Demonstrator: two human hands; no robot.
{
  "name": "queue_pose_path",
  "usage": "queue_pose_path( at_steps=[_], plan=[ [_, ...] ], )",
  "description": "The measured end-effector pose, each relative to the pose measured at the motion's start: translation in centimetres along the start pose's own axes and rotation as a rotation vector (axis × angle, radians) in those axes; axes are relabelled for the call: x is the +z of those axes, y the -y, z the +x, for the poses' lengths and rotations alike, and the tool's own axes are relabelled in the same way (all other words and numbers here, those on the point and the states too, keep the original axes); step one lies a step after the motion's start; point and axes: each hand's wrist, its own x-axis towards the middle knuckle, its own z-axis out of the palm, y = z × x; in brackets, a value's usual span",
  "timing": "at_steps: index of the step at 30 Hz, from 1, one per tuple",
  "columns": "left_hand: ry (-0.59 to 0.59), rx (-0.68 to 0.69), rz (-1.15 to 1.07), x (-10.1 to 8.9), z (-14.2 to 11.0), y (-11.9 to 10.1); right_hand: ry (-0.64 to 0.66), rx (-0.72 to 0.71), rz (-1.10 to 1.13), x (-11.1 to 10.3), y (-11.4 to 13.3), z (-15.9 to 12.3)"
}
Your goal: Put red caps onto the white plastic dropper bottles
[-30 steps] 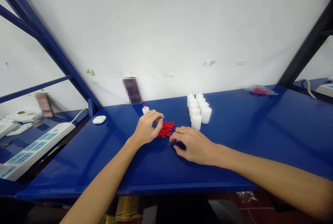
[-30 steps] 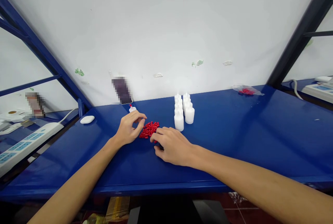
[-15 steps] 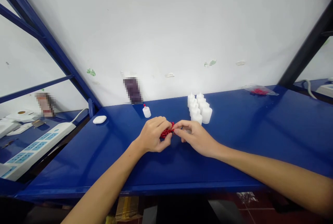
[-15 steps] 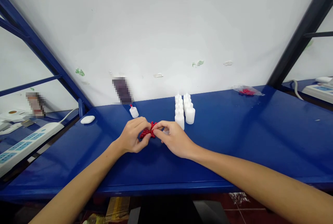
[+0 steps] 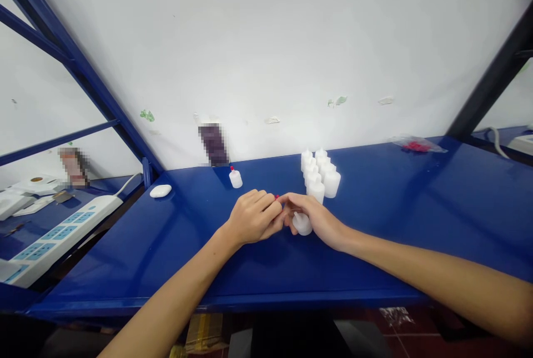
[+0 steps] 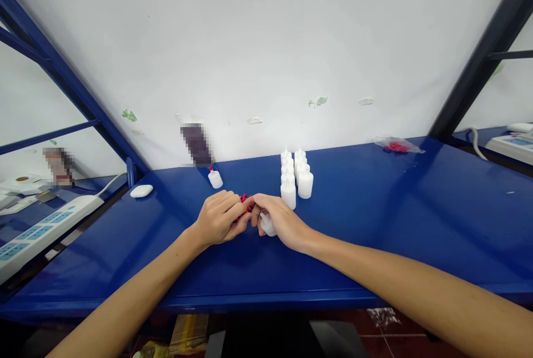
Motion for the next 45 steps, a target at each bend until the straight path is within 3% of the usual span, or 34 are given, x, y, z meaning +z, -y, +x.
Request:
queue_pose_path(
  at_steps=[7,13,18,25,38,40,42,45],
  plan=[
    [0.088,0.051,-0.154,-0.1,0.9,-1.3,0.104,-0.047,0.011,0.0,0.5,-1.0],
    [0.084,-0.006,-0.265,0.0,0.8,-1.4,0.149,-0.26,-0.273,-0.7,0.0,-1.2],
    [0.09,-0.024,-0.292,0.1,0.7,-1.3,0.135,-0.304,-0.435,-0.5,0.0,-1.3],
    [0.141,0.003,-0.324,0.0,0.8,-1.4,0.138,-0.351,-0.486,-0.2,0.2,-1.3],
    [0.108,-0.007,-0.282,0.7,0.2,-1.5,-0.039,-0.347,-0.522,0.0,0.2,-0.9],
    [0.071,-0.042,-0.314,0.6,0.0,-1.2,-0.056,-0.341,-0.476,0.1,0.1,-0.9],
    [-0.048,-0.153,-0.34,0.3,-0.2,0.0,-0.06,-0.324,-0.432,0.1,0.0,-1.0],
    [-0.282,-0.521,-0.271,-0.5,-0.5,3.6,0.033,-0.312,-0.448,0.1,0.0,-1.4]
  ],
)
